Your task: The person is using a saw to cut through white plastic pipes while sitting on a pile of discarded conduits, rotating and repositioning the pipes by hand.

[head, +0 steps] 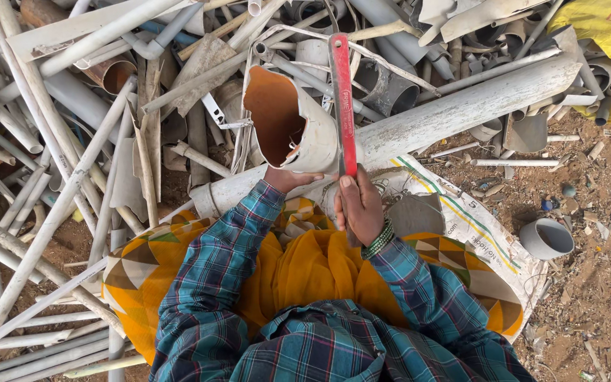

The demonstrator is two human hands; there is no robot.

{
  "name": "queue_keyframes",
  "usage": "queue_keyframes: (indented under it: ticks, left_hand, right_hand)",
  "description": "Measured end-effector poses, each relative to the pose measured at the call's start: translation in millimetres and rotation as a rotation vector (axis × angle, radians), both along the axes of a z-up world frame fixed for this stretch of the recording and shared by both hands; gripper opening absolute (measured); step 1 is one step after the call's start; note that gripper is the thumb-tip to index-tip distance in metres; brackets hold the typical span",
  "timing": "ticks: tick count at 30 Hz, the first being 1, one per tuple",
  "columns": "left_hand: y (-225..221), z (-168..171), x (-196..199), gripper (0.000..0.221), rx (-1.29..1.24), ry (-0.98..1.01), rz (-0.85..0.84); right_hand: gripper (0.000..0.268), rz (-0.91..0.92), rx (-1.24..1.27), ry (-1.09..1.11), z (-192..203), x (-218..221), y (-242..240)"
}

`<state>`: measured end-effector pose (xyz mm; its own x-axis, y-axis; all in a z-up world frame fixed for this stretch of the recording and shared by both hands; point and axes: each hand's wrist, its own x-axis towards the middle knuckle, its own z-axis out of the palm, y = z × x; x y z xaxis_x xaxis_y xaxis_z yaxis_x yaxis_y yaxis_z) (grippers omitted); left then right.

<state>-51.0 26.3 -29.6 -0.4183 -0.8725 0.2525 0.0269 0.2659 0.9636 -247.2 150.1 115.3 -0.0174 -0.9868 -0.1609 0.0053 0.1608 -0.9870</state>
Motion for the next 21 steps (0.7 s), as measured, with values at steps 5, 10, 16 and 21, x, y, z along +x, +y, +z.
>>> queue_keyframes:
  ticks: [5,10,16,21]
  left_hand:
    - [-8,8,7,0.068,-0.168,-0.062,0.168]
    - [-12,10,5,0.072,0.047,0.118,0.200]
    - [-12,18,4,0.068,0.112,0.289,0.303]
    - [-16,20,-4,0.063,0.151,0.309,0.339]
  right_hand:
    - [0.028,-0.182,0.312,0.140,-28,0,-28]
    - [0.025,-0.069,-0.301,0.473,-71,9,-26]
    - [0.034,-0.213,0.188,0.456,-99,2,-33]
    - [0.024,-0.177,-0.346,0.558,-103,7,-39]
